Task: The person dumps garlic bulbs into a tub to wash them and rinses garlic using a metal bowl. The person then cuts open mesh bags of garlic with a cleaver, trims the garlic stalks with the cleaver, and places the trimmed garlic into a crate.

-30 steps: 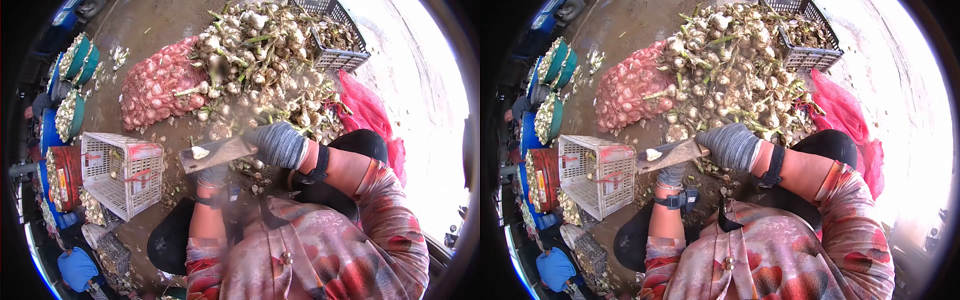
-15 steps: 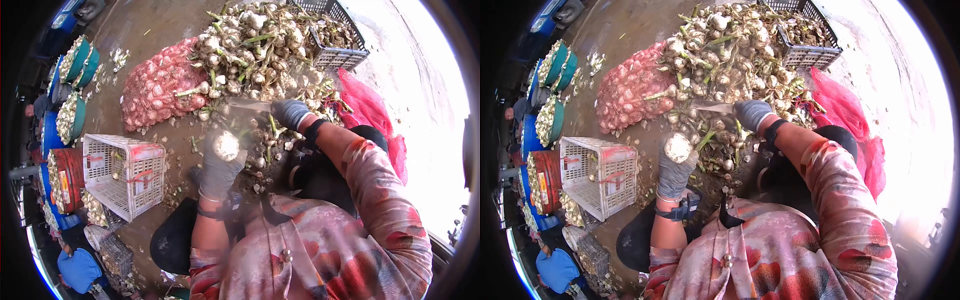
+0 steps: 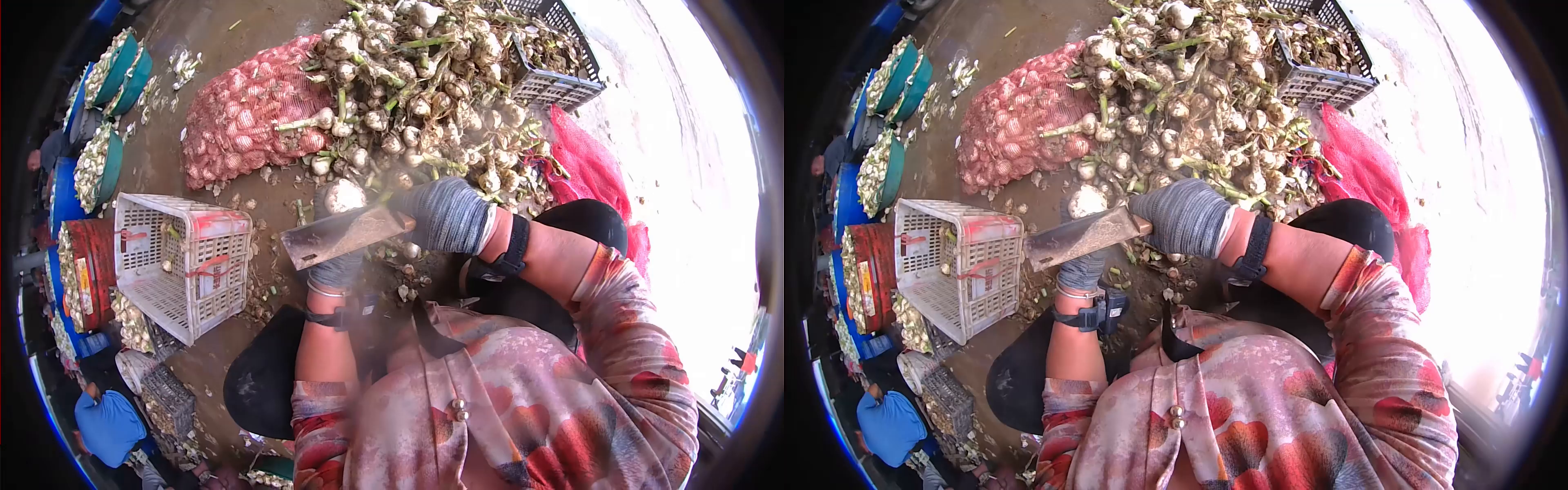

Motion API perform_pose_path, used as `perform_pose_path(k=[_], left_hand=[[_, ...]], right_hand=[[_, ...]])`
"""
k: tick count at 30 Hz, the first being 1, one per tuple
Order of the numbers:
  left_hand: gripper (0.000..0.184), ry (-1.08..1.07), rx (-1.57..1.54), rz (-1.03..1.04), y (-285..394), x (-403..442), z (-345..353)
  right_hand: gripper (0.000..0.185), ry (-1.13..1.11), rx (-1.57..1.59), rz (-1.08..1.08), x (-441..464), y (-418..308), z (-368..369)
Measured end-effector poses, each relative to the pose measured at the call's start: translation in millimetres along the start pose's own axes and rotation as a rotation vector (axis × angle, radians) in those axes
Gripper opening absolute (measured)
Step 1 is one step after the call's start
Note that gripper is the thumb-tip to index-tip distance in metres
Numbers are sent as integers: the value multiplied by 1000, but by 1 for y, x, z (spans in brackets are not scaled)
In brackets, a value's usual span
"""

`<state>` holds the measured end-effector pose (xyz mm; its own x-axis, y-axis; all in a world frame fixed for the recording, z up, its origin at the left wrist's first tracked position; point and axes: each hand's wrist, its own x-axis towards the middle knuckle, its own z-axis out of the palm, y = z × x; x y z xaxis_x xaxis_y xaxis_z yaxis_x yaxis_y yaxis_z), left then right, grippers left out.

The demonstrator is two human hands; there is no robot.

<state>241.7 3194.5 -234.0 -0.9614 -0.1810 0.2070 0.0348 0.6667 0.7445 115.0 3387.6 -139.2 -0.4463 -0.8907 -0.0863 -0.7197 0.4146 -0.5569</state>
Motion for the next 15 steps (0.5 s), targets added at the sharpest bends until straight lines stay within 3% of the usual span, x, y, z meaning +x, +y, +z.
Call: perform_pose_path(k=[3,6,7,9,10,11,13,14,15], left_hand=[[51,31,-120,-39,4,1,3],[53,79,-542,-290,8,0,5],[54,10,-87,-16,0,-1,1],[55,-54,375,258,-7,-4,-1],[45,-32,161,22,7,-2,2],[50,25,38,-55,18,4,3],[60,169,-225,-185,45,18,2],[60,145,-279,-193,58,19,-4],[59,124,-330,-196,65,22,-12]], right_hand=[[17,-40,-25,13,4,-1,0],[22,-42,-106,21,3,11,12],[22,-40,-102,25,4,17,16],[25,34,-93,8,7,30,21],[26,4,-128,1,8,35,22],[26,8,-132,-2,10,43,27],[24,41,-125,330,16,60,29],[31,-83,-22,453,19,75,15],[39,26,-35,508,15,90,28]])
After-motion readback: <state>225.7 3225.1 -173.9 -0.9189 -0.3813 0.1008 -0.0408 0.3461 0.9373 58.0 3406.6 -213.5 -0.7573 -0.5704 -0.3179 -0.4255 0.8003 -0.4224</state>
